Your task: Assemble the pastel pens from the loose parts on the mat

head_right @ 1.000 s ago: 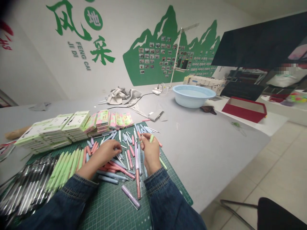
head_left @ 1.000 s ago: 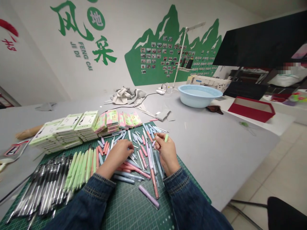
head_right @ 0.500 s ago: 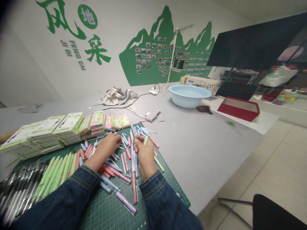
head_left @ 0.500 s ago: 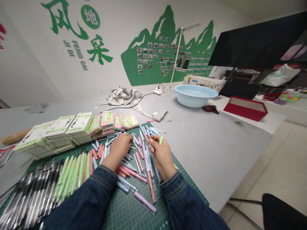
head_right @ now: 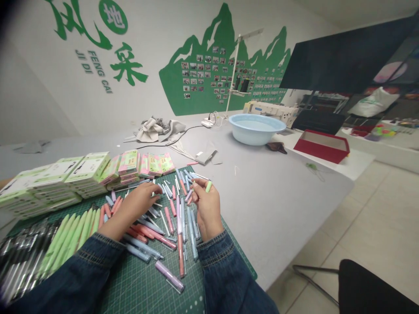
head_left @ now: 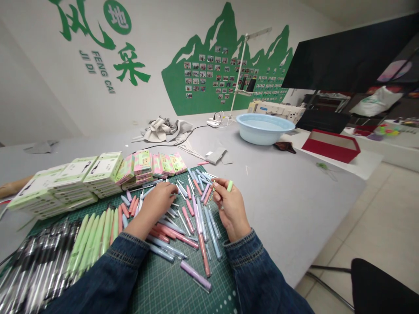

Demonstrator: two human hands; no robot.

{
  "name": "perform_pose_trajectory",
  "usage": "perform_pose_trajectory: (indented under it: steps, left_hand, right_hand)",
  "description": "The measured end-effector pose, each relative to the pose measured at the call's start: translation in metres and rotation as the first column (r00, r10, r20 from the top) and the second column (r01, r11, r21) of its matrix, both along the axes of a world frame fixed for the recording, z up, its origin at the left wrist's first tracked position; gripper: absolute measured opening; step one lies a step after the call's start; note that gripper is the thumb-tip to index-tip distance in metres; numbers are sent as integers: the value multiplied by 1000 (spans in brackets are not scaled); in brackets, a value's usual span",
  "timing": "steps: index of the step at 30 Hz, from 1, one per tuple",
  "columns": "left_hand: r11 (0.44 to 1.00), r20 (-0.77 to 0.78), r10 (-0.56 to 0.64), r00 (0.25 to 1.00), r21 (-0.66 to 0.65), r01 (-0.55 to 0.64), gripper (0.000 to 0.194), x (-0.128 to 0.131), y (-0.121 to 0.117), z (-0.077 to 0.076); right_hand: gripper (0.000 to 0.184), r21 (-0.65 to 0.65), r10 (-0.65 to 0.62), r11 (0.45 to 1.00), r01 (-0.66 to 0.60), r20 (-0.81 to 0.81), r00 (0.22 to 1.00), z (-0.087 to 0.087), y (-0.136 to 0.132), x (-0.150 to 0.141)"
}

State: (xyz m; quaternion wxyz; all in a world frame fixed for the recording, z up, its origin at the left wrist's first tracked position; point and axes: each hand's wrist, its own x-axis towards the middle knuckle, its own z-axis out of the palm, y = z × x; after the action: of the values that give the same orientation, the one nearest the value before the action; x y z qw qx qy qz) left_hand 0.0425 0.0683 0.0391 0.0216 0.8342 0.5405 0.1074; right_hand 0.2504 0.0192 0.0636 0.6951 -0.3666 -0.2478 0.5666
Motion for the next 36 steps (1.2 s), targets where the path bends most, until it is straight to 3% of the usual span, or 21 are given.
perform_pose_trajectory:
  steps: [2, 5, 7, 12, 18, 24, 26, 27, 28, 30, 31, 32, 34, 36]
  left_hand:
    - [985, 87, -171, 981, 14, 171, 20, 12, -11, 1]
    - [887, 185, -456, 870, 13, 462, 30, 31, -24, -3]
    - [851, 207, -517, 831, 18, 525, 33, 42, -27, -8]
    - [909, 158, -417, 895, 97, 406, 21, 71, -15, -12]
    - [822, 1, -568, 823, 54, 567, 14, 96, -3, -5]
    - [882, 119, -471, 874, 73, 465, 11, 82, -8, -5]
    - [929, 274, -370, 888, 77, 363, 16, 70, -12, -1]
    - [953, 436, -289, 852, 48, 299, 21, 63, -15, 2]
    - [971, 629, -180, 756, -10, 239, 26, 56, -18, 5]
    - [966, 920, 100, 380, -182, 186, 35, 43, -25, 12]
    - [947, 958, 224, 178, -257, 195, 37, 38, -30, 15]
    - [927, 950, 310, 30, -309, 211, 37, 34, -34, 17]
    - [893, 895, 420, -147, -379, 241, 33, 29, -42, 20]
    - [867, 855, 478, -202, -421, 268, 31, 29, -49, 21]
  right_hand:
    - [21, 8, -8, 1000, 8, -8, 1000, 3, 0, 4]
    - [21, 20, -19, 1000, 20, -20, 1000, 3, 0, 5]
    - [22, 26, -31, 999, 32, -33, 999, 1, 1, 5]
    - [22, 28, -45, 999, 46, -52, 998, -3, 3, 5]
    - [24, 21, -41, 999, 42, -52, 998, -5, 5, 5]
    - [25, 41, -38, 998, 39, -25, 999, -3, 3, 4]
    - [24, 54, -1, 999, 2, -26, 1000, -1, 0, 1]
    - [23, 59, 35, 998, -33, -22, 999, -1, -1, -2]
    - [22, 63, 81, 995, -80, -11, 997, 0, -3, -6]
    - [20, 77, 178, 981, -180, 32, 983, 0, -8, -14]
    - [19, 86, 219, 971, -223, 59, 974, -1, -10, -19]
    - [19, 95, 250, 962, -258, 82, 965, -2, -13, -25]
    - [18, 107, 287, 948, -298, 107, 952, -4, -17, -34]
    - [18, 105, 307, 942, -319, 117, 944, -7, -19, -41]
